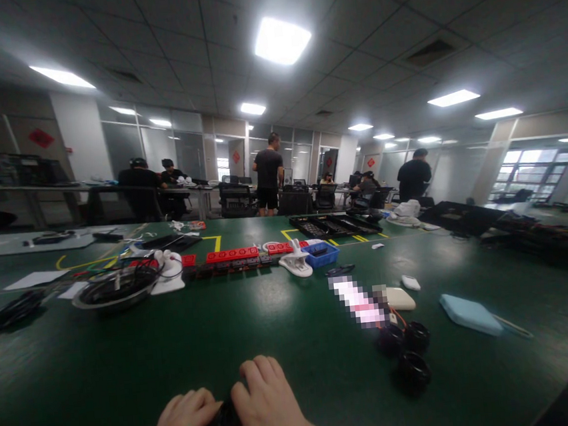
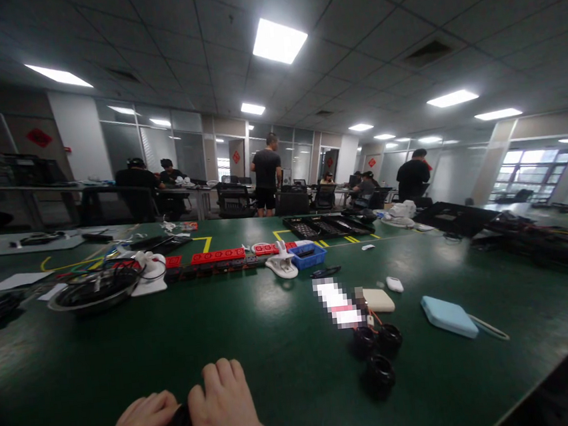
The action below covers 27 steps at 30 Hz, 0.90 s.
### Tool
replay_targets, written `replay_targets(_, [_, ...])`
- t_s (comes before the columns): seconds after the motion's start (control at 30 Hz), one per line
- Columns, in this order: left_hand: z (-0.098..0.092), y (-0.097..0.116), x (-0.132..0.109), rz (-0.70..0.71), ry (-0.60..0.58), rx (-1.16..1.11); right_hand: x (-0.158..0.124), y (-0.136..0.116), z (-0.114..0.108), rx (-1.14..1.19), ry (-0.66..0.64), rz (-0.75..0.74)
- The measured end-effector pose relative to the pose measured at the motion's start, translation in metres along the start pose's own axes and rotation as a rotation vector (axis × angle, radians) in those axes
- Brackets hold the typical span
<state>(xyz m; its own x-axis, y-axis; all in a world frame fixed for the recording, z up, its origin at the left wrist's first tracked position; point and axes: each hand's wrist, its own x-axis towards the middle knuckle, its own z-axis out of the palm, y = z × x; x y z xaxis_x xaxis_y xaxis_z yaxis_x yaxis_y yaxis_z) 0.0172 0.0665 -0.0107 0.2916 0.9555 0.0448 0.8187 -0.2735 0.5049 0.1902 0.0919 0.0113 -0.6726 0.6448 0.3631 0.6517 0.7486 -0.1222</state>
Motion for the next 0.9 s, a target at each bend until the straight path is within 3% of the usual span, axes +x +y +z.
replay_targets(0.4, [-0.011,0.017,-0.002,-0.054,-0.047,-0.008,0.001,-0.004,-0.006,0.188,-0.059,0.079])
replay_targets(0.9, [-0.008,0.023,-0.002,-0.043,0.025,0.001,-0.003,-0.005,-0.004,0.260,0.016,0.044])
